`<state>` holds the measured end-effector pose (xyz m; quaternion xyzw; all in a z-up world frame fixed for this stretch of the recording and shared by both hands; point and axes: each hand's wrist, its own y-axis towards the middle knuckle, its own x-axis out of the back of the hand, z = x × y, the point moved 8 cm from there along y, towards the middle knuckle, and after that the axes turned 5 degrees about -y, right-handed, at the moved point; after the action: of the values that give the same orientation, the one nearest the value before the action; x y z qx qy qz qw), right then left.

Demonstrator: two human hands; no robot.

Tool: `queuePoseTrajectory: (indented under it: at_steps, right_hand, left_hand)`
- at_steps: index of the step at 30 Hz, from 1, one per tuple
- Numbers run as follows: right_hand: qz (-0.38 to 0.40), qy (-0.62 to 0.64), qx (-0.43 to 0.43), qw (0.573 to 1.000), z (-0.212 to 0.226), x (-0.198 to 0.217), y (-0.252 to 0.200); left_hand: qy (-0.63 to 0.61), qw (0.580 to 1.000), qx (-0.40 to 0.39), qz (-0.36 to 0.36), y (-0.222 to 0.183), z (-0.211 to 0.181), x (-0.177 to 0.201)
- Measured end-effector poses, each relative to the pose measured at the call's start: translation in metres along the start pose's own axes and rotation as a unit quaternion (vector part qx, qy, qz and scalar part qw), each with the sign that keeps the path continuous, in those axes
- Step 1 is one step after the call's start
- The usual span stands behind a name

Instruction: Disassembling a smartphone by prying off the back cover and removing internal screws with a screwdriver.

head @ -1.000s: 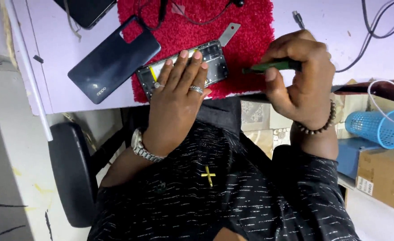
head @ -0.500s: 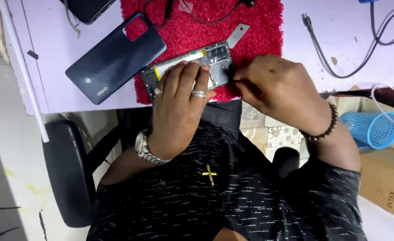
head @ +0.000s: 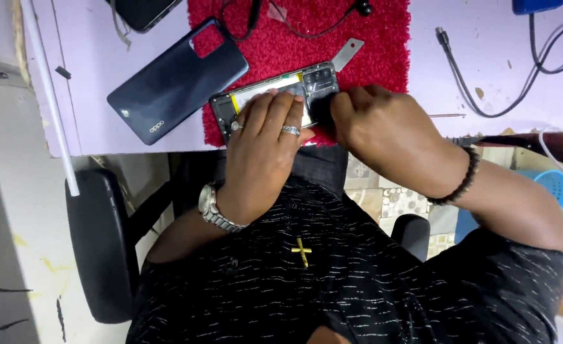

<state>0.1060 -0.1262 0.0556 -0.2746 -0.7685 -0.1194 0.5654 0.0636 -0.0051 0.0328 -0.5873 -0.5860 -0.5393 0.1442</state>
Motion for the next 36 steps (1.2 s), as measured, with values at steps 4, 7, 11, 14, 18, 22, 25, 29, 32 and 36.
queuePoseTrajectory:
  at_steps: [4,7,11,14,18,22,25,29,32,36]
  right_hand:
    - [0.038,-0.066,0.006,0.997,0.009,-0.006,-0.002]
    - [0.032,-0.053,0.002,0.998,0.007,-0.007,-0.002]
    - [0.018,0.015,-0.01,1.0,0.0,-0.008,-0.001]
    - [0.032,0.082,-0.014,0.996,-0.006,-0.016,0.002]
    - [0.057,0.133,-0.032,0.989,-0.011,-0.023,0.004]
    - [0.078,0.179,-0.044,0.98,-0.016,-0.021,0.008]
    - [0.079,0.208,-0.049,0.974,-0.018,-0.013,0.008]
    - [0.051,0.233,-0.094,0.967,-0.039,-0.016,0.002]
    - [-0.004,0.21,-0.111,0.971,-0.063,-0.024,-0.002]
    - [0.051,0.259,-0.143,0.954,-0.077,-0.038,-0.005]
  left_hand:
    - [-0.006,1.0,0.001,0.009,0.001,0.0,0.0]
    - [0.003,1.0,0.001,0.008,0.001,0.001,-0.002]
    - [0.016,1.0,0.003,0.012,0.001,0.0,-0.001]
    - [0.024,1.0,-0.004,0.005,0.002,-0.001,0.002]
    - [0.02,1.0,-0.005,0.001,0.001,-0.001,0.002]
    - [0.02,1.0,-0.014,-0.006,0.001,-0.002,0.002]
    - [0.006,1.0,-0.011,-0.01,0.002,-0.001,0.004]
    - [-0.033,0.999,-0.015,-0.02,0.003,0.0,0.007]
    - [-0.038,0.999,-0.014,0.002,0.001,0.001,0.004]
    - [-0.05,0.999,-0.015,-0.006,0.001,0.001,0.001]
